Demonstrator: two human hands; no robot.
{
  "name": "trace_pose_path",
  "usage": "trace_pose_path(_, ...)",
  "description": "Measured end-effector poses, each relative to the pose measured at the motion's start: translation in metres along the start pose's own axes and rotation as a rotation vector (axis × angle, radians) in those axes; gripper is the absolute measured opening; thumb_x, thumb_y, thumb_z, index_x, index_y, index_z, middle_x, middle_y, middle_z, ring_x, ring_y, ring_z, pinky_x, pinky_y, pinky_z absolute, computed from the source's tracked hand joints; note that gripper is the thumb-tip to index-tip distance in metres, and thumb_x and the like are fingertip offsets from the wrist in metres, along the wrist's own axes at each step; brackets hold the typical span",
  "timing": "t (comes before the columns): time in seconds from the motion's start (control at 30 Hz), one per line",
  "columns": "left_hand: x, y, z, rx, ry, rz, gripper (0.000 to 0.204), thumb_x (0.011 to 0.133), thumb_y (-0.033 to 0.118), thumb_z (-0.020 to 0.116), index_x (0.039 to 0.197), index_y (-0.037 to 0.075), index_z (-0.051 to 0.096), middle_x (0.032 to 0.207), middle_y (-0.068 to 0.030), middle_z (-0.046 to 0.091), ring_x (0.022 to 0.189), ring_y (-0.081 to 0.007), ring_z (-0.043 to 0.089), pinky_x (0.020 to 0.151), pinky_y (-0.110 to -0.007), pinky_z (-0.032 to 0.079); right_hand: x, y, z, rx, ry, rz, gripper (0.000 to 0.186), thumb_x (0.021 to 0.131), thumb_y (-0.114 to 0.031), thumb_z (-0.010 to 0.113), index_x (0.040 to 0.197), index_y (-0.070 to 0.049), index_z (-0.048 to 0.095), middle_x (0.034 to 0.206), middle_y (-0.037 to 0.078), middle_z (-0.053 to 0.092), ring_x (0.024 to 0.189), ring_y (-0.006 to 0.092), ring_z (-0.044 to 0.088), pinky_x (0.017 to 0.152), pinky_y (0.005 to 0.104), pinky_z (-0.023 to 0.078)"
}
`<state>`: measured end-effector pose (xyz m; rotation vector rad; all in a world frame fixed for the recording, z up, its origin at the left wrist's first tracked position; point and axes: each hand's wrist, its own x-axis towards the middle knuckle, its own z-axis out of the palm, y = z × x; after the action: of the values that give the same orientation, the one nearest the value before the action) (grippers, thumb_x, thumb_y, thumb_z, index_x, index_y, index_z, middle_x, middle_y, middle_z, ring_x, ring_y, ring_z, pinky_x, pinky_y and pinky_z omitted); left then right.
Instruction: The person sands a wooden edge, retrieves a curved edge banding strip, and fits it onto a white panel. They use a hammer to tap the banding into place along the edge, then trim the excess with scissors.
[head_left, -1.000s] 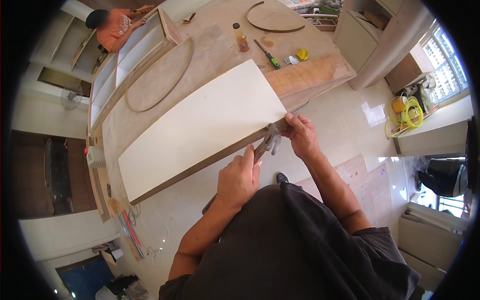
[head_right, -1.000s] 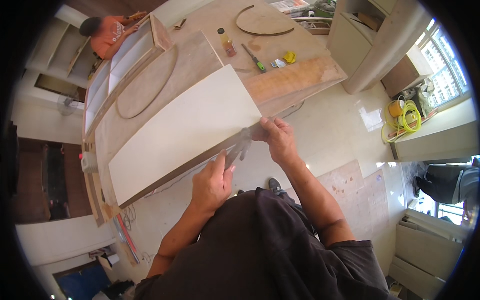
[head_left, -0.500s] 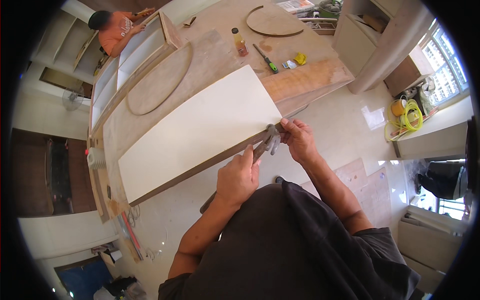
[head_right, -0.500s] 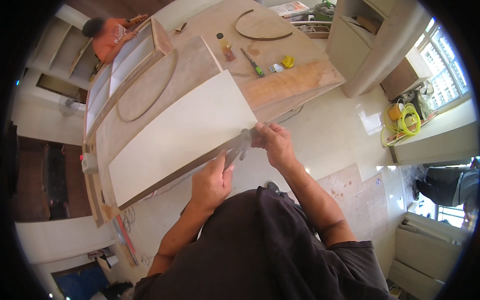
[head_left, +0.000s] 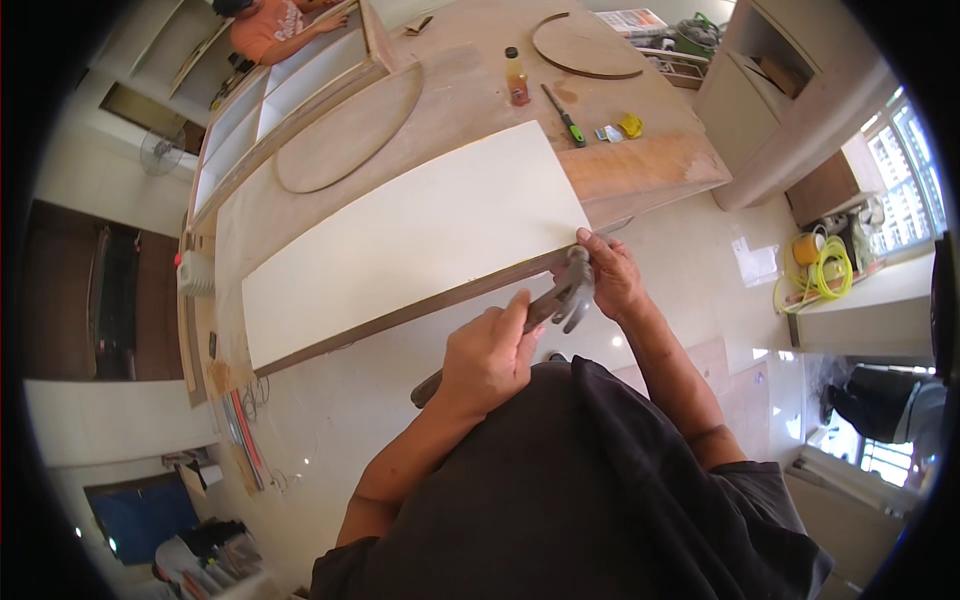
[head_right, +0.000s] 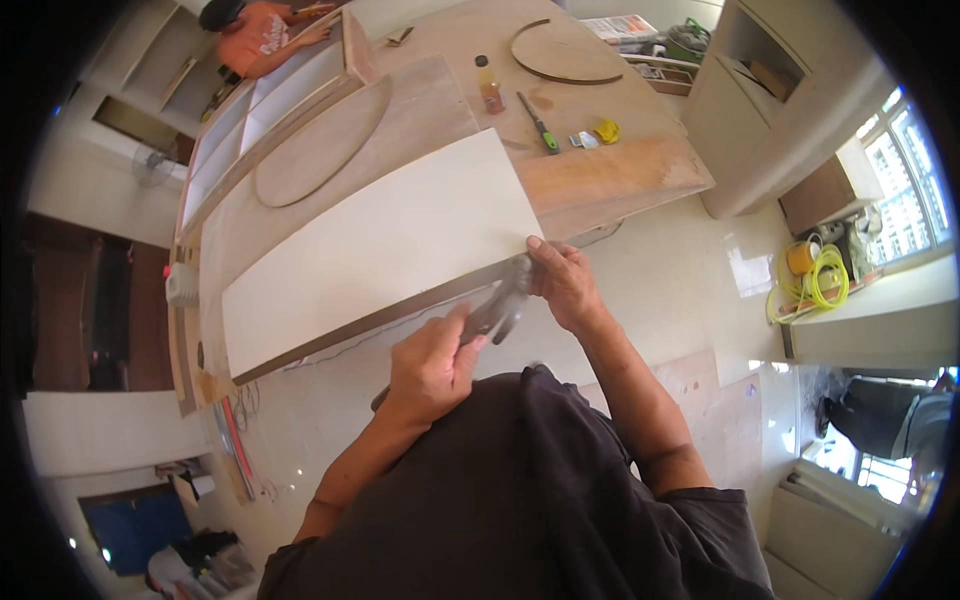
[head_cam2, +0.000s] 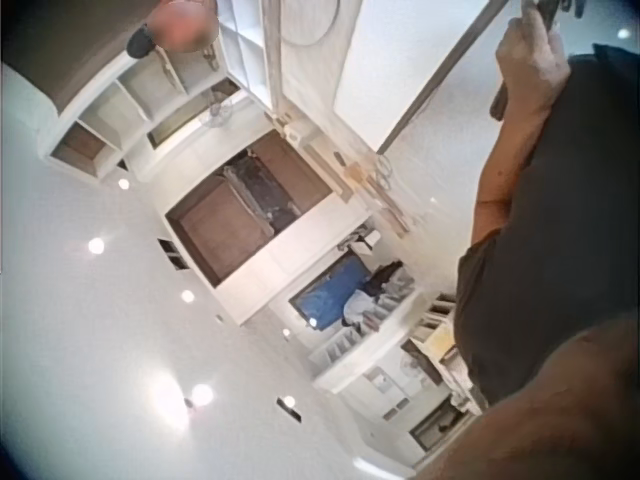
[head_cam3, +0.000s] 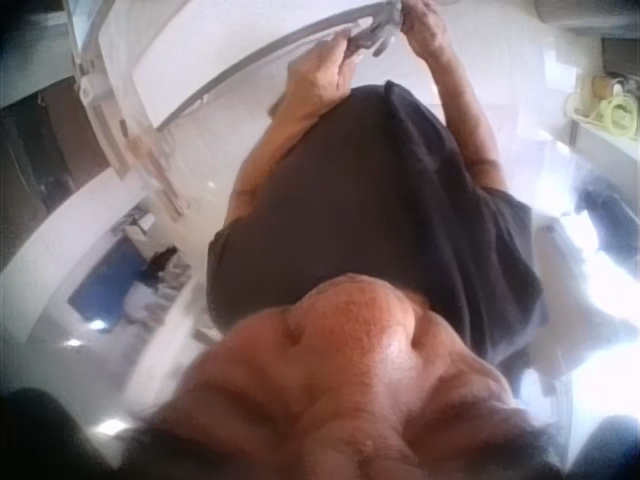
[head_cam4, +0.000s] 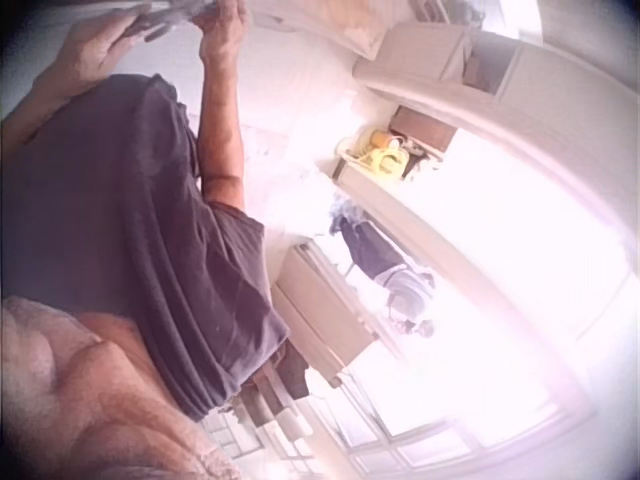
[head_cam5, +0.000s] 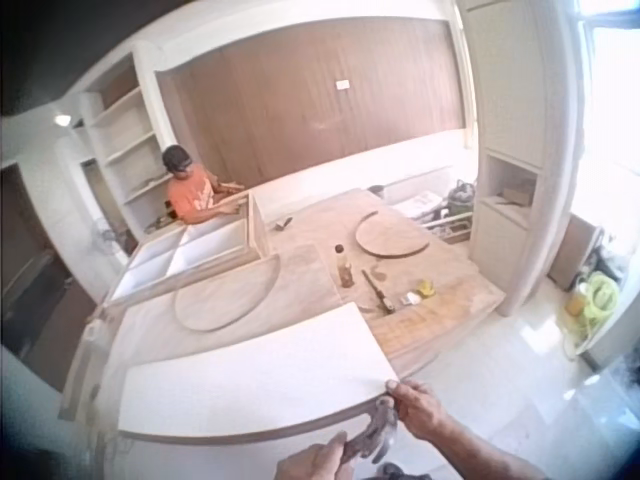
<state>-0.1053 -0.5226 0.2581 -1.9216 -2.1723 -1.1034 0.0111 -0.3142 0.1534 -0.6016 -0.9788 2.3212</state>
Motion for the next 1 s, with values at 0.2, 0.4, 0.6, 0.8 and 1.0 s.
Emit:
trace_pose_path(0.2, -0.017, -0.011, 0.007, 0.128, -0.100, -0.213, 0.041, 0.095, 0.018, 0.077, 0.131, 0.001, 0.066, 0.081, -0.0166, 0.067, 0.067, -0.0363, 0.067, 0.059, -0.047, 0.054, -0.002, -0.002, 0.013, -0.071, 0.105, 0.010, 0.056, 0.099, -0.039, 0.075, 0.124, 0.010, 0.068, 0.110, 0.019, 0.076, 0.085, 0.0275, 0.077, 0.081, 0.0420, 0.064)
trace_pose_path(0.4, -0.031, -0.017, -0.003, 0.076, -0.099, -0.335, 0.038, 0.098, 0.022, 0.074, 0.130, 0.003, 0.066, 0.084, -0.0147, 0.069, 0.070, -0.0357, 0.069, 0.061, -0.047, 0.055, 0.000, -0.001, 0.004, -0.145, 0.094, 0.013, 0.057, 0.100, -0.042, 0.074, 0.124, 0.009, 0.069, 0.109, 0.020, 0.076, 0.083, 0.0277, 0.076, 0.080, 0.0425, 0.065)
trace_pose_path(0.6, -0.053, -0.026, -0.033, 0.029, -0.076, -0.457, 0.034, 0.098, 0.024, 0.075, 0.127, 0.007, 0.068, 0.089, -0.0139, 0.072, 0.073, -0.0353, 0.070, 0.063, -0.046, 0.056, 0.002, 0.000, -0.022, -0.114, -0.046, 0.009, 0.046, 0.108, -0.043, 0.064, 0.126, -0.001, 0.070, 0.110, 0.017, 0.078, 0.094, 0.0276, 0.078, 0.084, 0.0434, 0.065)
trace_pose_path(0.8, -0.100, -0.052, -0.107, 0.090, 0.315, -0.589, 0.030, 0.092, 0.012, 0.081, 0.119, 0.003, 0.075, 0.091, -0.0147, 0.075, 0.074, -0.0261, 0.072, 0.069, -0.035, 0.057, -0.009, 0.002, -0.050, -0.053, -0.080, 0.036, 0.050, 0.110, -0.053, 0.058, 0.127, -0.007, 0.067, 0.114, 0.014, 0.077, 0.101, 0.0296, 0.076, 0.093, 0.0469, 0.060)
trace_pose_path(1.0, -0.142, -0.103, -0.203, 0.306, 0.618, -0.879, 0.035, 0.090, 0.020, 0.082, 0.121, 0.003, 0.076, 0.091, -0.0174, 0.076, 0.078, -0.0339, 0.074, 0.071, -0.041, 0.058, -0.033, 0.029, -0.059, -0.124, 0.024, 0.206, 0.054, 0.111, -0.058, 0.052, 0.126, -0.008, 0.066, 0.113, 0.012, 0.076, 0.104, 0.0296, 0.074, 0.096, 0.0469, 0.057)
